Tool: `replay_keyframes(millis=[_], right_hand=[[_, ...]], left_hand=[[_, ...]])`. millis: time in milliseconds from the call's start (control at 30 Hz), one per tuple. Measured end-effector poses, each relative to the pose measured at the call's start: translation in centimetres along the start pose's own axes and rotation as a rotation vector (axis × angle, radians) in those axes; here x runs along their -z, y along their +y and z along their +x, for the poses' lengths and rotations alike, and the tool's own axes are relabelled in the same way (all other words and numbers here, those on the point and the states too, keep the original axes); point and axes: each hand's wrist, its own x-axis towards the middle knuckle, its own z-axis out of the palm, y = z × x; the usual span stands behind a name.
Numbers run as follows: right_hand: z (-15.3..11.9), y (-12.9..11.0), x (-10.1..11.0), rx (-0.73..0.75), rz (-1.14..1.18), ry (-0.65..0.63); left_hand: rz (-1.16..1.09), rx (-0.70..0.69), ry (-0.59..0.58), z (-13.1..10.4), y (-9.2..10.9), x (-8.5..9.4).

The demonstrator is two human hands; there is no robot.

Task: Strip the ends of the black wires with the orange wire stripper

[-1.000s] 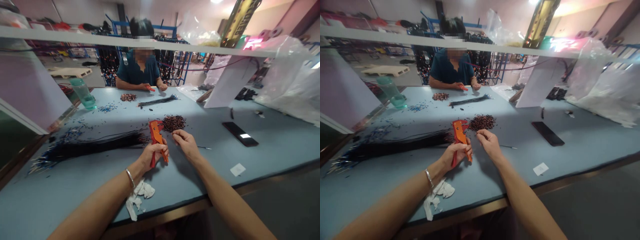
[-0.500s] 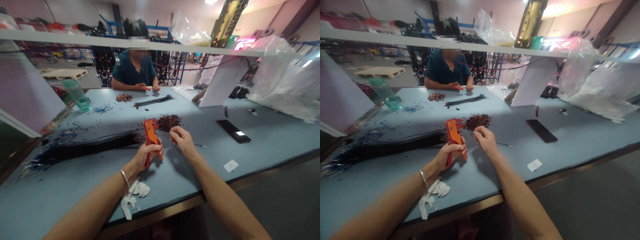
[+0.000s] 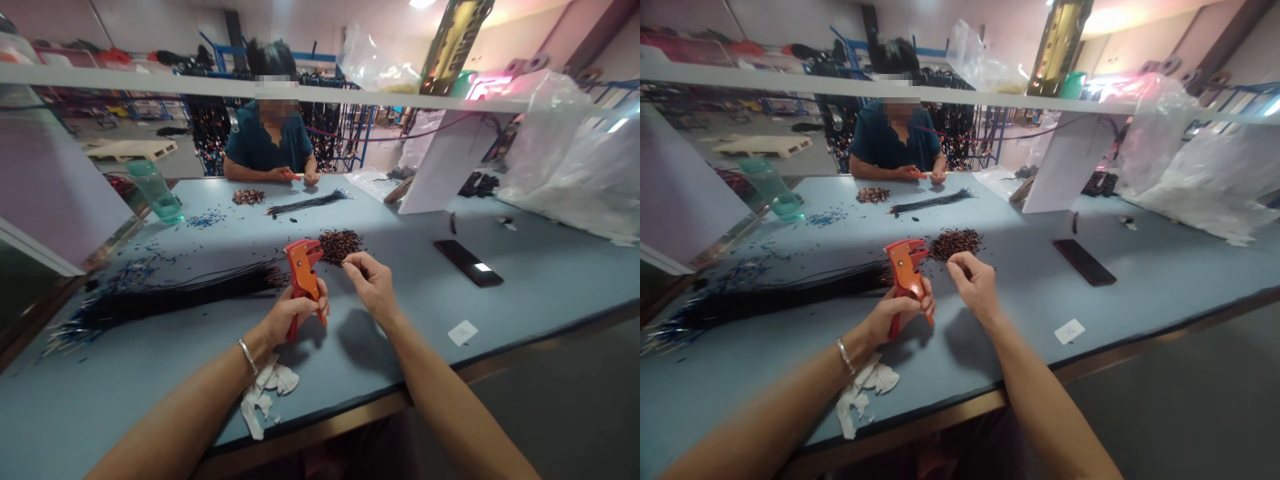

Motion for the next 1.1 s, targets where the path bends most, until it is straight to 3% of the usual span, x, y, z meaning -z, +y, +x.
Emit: replay_keyframes(millis=[133, 300, 433, 600, 900, 1100], right_hand=[[-0.2, -0.6, 0.3, 0.13, -0.045, 0.058], [-0.3, -0.6, 0.2, 0.18, -0.16, 0.089], [-0.4, -0.7, 0.1, 0.193, -0.208, 0.083], [-0.4, -0.7, 0.1, 0.208, -0.199, 0.087], [-0.9, -1.2, 0.1, 0.242, -0.159, 0.078], [-0.9, -1.3, 0.3, 0.229, -0.166, 0.067]], left_hand=[[-0.091, 0.131, -0.084, 0.0, -0.2, -0.1], [-0.057, 0.135, -0.065, -0.1, -0.3, -0.1], [0.029, 0.061, -0.026, -0.2, -0.3, -0.2], [0.301, -0.077, 0.058, -0.1, 0.0, -0.2], [0.479, -0.127, -0.003, -0.2, 0.2, -0.3], [0.651, -0.248, 0.149, -0.6, -0.3, -0.6]])
